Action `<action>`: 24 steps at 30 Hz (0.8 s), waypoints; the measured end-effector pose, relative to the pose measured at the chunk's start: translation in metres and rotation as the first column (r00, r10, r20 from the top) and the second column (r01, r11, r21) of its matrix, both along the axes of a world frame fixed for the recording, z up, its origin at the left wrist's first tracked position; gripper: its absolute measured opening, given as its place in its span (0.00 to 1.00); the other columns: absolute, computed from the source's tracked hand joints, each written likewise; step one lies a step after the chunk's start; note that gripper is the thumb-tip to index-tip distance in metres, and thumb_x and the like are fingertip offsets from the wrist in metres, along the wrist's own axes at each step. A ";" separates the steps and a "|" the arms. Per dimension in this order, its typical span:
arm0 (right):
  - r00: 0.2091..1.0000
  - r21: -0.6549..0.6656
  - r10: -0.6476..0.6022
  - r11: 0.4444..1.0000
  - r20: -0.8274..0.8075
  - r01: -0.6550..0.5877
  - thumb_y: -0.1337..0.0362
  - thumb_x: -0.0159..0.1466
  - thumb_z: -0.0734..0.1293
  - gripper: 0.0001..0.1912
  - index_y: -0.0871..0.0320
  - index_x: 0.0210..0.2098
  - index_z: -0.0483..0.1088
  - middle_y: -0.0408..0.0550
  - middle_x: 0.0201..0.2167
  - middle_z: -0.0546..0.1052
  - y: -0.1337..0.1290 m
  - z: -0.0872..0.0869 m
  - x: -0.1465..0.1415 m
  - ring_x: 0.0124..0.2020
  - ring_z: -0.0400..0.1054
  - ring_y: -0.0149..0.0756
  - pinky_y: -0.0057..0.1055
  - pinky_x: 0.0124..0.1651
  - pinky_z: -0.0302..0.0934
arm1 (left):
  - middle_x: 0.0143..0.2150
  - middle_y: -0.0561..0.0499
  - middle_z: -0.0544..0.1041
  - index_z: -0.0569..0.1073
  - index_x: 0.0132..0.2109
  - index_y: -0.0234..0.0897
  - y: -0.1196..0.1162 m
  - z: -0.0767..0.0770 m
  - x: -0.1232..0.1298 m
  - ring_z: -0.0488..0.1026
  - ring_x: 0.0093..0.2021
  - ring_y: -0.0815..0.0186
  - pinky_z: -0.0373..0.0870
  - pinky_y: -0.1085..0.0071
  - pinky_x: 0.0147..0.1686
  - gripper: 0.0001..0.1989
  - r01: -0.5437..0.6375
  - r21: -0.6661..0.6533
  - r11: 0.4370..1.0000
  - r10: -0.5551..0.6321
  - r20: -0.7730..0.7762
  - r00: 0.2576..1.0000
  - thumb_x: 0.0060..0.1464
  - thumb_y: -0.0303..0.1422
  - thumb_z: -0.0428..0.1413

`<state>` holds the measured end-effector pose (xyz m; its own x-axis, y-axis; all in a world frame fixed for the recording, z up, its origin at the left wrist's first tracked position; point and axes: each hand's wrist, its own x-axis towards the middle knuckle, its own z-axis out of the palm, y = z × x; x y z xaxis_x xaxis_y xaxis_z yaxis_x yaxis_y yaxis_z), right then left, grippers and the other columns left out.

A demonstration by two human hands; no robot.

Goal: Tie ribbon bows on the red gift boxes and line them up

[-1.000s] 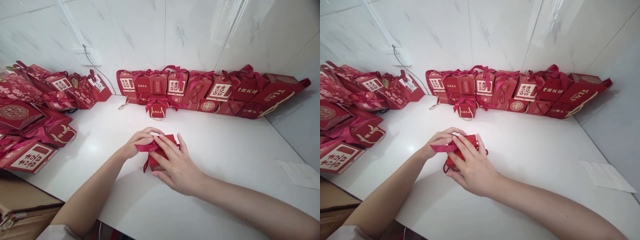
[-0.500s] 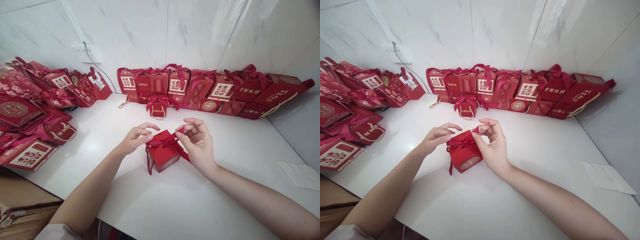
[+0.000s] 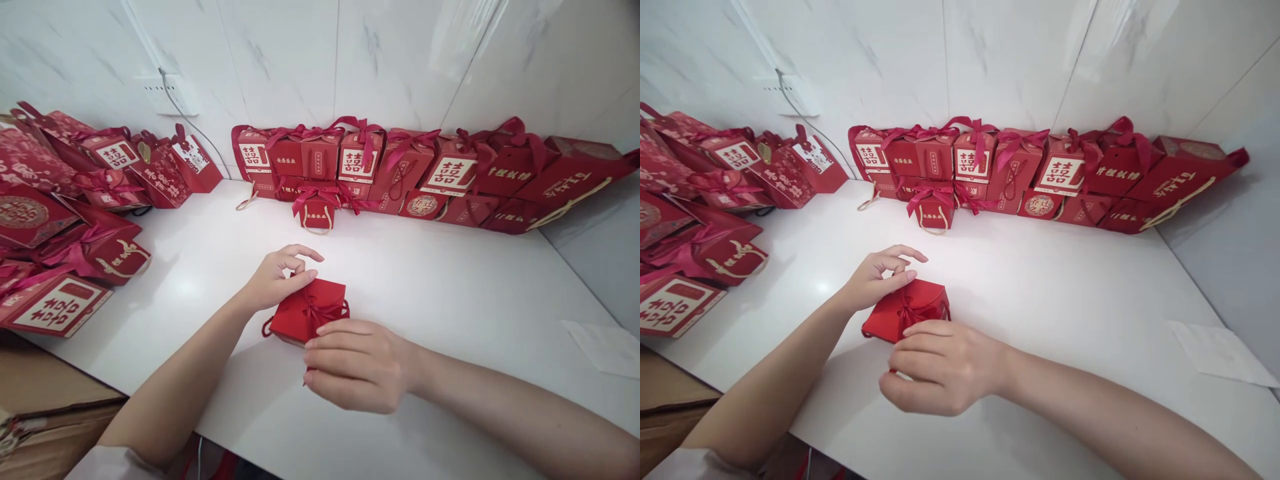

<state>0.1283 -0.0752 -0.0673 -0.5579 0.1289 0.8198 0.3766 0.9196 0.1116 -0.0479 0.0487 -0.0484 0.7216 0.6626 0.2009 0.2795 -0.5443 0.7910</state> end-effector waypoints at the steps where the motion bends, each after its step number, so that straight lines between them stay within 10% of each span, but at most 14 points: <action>1: 1.000 0.025 -0.005 1.000 0.013 0.004 0.70 0.62 0.69 0.06 0.53 0.31 0.75 0.42 0.30 0.81 0.000 -0.001 -0.002 0.36 0.77 0.32 0.28 0.48 0.74 | 0.50 0.47 0.76 0.61 0.19 0.36 0.000 0.000 0.000 0.73 0.50 0.58 0.64 0.59 0.54 0.22 0.000 0.004 1.000 0.000 -0.006 1.000 0.59 0.38 0.55; 7: 0.997 0.045 0.049 0.998 -0.054 -0.046 0.69 0.63 0.67 0.04 0.57 0.32 0.74 0.43 0.29 0.80 0.000 -0.011 -0.007 0.32 0.74 0.30 0.29 0.50 0.72 | 0.52 0.46 0.75 0.61 0.23 0.36 -0.003 0.007 -0.001 0.70 0.53 0.59 0.63 0.61 0.54 0.21 0.062 -0.005 0.998 -0.062 -0.067 0.996 0.57 0.42 0.57; 11: 0.992 -0.219 0.053 0.973 -0.118 -0.078 0.65 0.66 0.64 0.06 0.61 0.39 0.72 0.50 0.36 0.80 0.005 0.012 0.013 0.40 0.74 0.35 0.37 0.50 0.71 | 0.54 0.46 0.73 0.61 0.25 0.36 -0.005 0.016 -0.005 0.69 0.55 0.57 0.64 0.62 0.53 0.21 0.090 -0.009 0.996 -0.090 -0.167 0.982 0.52 0.44 0.61; 17: 0.990 -0.671 -0.040 0.732 0.132 0.119 0.62 0.65 0.68 0.05 0.56 0.39 0.72 0.53 0.55 0.70 0.016 0.055 0.054 0.58 0.64 0.41 0.39 0.56 0.64 | 0.55 0.47 0.71 0.64 0.33 0.37 -0.005 0.029 -0.015 0.69 0.51 0.58 0.65 0.61 0.51 0.21 0.173 -0.043 0.984 -0.178 -0.294 0.939 0.45 0.46 0.65; 24: 0.962 -0.765 -0.007 0.604 0.273 0.222 0.62 0.66 0.67 0.07 0.54 0.42 0.69 0.53 0.59 0.67 0.023 0.043 0.057 0.62 0.59 0.42 0.41 0.59 0.60 | 0.56 0.46 0.70 0.63 0.32 0.37 0.001 0.026 -0.014 0.67 0.55 0.56 0.62 0.59 0.55 0.22 0.218 -0.112 0.969 -0.240 -0.253 0.937 0.43 0.43 0.68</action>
